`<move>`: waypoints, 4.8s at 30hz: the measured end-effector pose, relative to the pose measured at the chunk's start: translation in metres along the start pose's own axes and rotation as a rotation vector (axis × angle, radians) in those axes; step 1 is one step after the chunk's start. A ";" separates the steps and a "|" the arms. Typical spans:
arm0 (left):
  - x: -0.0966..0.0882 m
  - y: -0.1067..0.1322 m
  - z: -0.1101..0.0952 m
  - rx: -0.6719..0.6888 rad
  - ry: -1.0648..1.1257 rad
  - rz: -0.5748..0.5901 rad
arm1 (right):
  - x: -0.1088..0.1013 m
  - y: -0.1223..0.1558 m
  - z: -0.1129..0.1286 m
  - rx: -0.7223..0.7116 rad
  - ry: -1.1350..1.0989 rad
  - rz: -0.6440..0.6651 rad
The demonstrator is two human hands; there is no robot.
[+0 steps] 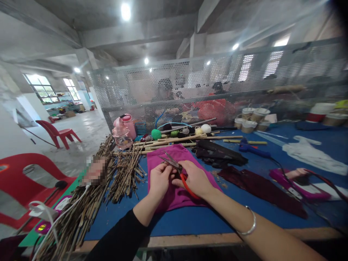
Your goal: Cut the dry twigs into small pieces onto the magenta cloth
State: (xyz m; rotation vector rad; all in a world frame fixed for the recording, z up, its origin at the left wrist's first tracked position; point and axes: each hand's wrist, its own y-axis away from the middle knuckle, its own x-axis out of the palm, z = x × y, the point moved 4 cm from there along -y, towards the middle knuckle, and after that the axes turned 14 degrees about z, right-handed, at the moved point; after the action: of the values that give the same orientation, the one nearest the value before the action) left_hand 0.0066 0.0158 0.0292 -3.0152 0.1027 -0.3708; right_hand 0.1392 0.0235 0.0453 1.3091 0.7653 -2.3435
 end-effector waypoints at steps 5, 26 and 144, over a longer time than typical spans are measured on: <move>0.000 -0.001 0.000 0.004 0.006 0.021 | 0.001 0.000 0.001 -0.024 -0.070 0.019; 0.006 0.003 -0.003 0.019 -0.001 0.081 | 0.002 -0.001 0.000 -0.026 -0.100 -0.016; -0.002 0.001 -0.012 0.050 -0.169 0.094 | -0.001 -0.001 -0.003 -0.172 -0.245 0.103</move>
State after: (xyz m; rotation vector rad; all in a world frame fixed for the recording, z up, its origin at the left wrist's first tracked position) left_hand 0.0017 0.0139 0.0402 -2.9630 0.2173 -0.1080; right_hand 0.1411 0.0258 0.0449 0.9465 0.7818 -2.2462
